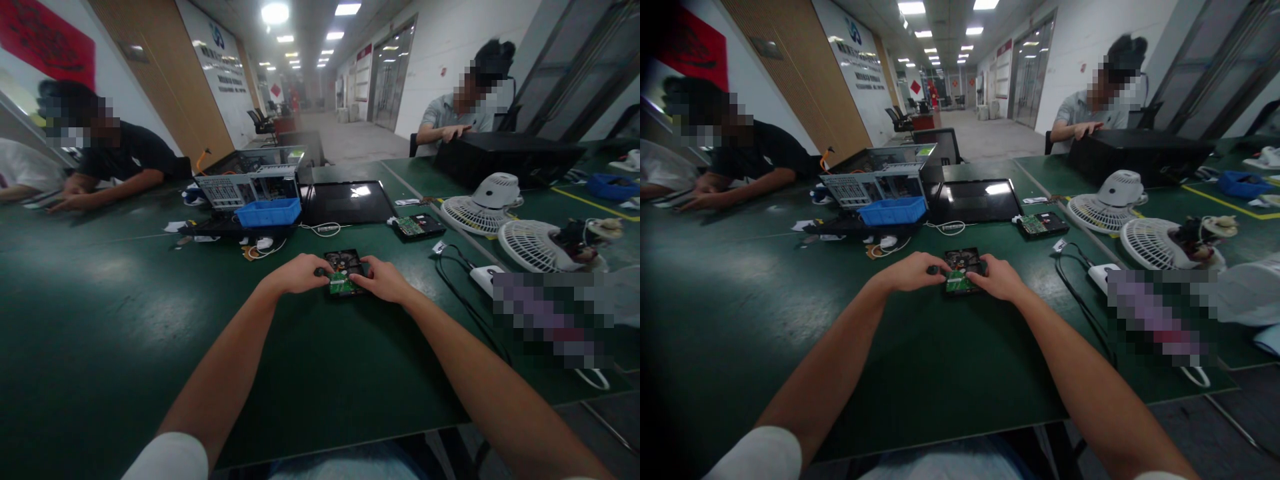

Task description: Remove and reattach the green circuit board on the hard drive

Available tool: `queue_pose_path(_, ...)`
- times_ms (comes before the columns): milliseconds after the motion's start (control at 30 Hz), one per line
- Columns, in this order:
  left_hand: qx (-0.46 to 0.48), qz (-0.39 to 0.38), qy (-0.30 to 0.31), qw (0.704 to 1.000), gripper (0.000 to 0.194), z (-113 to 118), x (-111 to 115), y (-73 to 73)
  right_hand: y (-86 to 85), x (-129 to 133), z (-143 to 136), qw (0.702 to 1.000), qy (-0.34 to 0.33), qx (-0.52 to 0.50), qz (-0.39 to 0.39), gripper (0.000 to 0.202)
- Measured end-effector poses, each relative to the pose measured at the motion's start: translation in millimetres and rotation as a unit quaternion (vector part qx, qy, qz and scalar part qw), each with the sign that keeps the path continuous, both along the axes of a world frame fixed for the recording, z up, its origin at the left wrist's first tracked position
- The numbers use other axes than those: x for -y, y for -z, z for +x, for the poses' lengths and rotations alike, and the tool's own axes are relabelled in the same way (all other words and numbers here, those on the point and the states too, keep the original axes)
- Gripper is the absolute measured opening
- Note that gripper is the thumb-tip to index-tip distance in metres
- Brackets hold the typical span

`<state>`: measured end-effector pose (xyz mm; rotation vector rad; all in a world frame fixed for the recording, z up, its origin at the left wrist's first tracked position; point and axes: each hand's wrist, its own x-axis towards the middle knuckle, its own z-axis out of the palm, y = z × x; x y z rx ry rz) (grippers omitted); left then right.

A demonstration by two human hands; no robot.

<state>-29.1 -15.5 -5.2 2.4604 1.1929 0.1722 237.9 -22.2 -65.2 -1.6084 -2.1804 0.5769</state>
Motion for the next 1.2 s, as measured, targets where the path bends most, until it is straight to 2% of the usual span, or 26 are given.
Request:
queue_pose_path(200, -0.025, 0.000, -0.080, 0.996, 0.046, 3, -1, 8.1, -0.5, 0, 0, 1.000, -0.011, -0.002, -0.004, 0.066)
queue_pose_path(400, -0.034, -0.080, -0.061, 0.994, 0.068, 7, -2, 11.1, -2.4, 1, -1, 1.000, -0.020, 0.001, 0.004, 0.061)
queue_pose_path(633, 0.029, -0.051, -0.067, 0.996, 0.074, 4, -6, 18.3, -11.2, 6, -3, 0.997, 0.028, -0.044, -0.063, 0.067)
queue_pose_path(700, 0.059, -0.018, -0.092, 0.994, 0.071, 0, -7, 15.6, -10.8, 5, -3, 0.996, 0.050, -0.043, -0.059, 0.067)
queue_pose_path(867, 0.173, 0.066, -0.150, 0.971, 0.040, -12, -6, -3.9, -3.6, 0, -3, 0.996, 0.084, -0.032, -0.014, 0.082)
queue_pose_path(1033, 0.293, 0.080, -0.137, 0.943, 0.037, -11, -2, -20.9, 1.9, -1, -3, 0.996, 0.089, -0.023, 0.009, 0.089)
queue_pose_path(1200, 0.352, 0.094, -0.132, 0.922, 0.035, -8, -2, -24.3, 1.4, 2, -9, 0.995, 0.103, 0.015, 0.006, 0.094)
